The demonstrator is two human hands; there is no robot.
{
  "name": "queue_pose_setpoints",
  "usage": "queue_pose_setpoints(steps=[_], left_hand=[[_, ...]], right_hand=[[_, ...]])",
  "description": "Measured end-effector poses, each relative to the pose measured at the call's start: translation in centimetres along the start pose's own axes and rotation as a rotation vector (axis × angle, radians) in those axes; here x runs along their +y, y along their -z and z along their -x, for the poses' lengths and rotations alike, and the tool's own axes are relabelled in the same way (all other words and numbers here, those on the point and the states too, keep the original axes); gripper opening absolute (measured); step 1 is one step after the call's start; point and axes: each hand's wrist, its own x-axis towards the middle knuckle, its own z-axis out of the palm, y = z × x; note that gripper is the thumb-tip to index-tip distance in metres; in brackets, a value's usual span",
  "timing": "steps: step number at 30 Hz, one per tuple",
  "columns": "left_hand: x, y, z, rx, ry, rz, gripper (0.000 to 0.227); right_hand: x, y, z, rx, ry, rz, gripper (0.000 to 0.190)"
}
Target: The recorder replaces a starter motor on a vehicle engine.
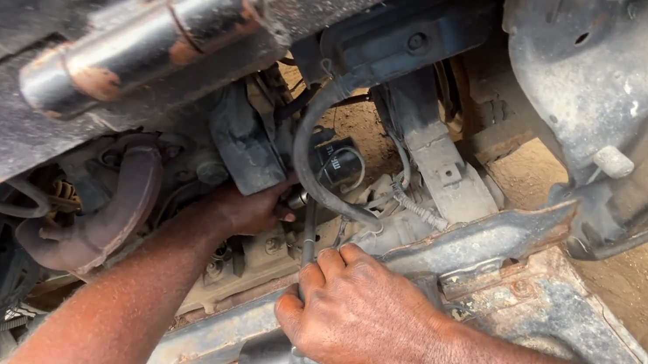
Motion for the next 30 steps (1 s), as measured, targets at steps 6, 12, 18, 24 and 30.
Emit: queue_pose_setpoints(steps=[6, 12, 18, 24, 30], left_hand=[[-0.6, -0.5, -0.4, 0.022, -0.033, -0.122, 0.078], [-1.6, -1.4, -1.0, 0.121, -0.114, -0.089, 0.076], [0.0, -0.3, -0.4, 0.134, -0.136, -0.007, 0.064], [1.9, 1.1, 0.7, 0.110, -0.128, 0.064, 0.063], [2.9, 1.8, 0.9, 0.027, -0.024, 0.107, 0.059]], right_hand=[[-0.4, 0.6, 0.0, -0.001, 0.002, -0.008, 0.022], [-1.3, 0.2, 0.1, -0.015, 0.014, 0.092, 0.020], [-2.5, -2.8, 0.3, 0.015, 0.003, 0.108, 0.038], [-2.6, -4.6, 0.3, 0.204, -0.006, 0.199, 0.028], [-2.5, -4.3, 0.3, 0.229, 0.003, 0.160, 0.030]])
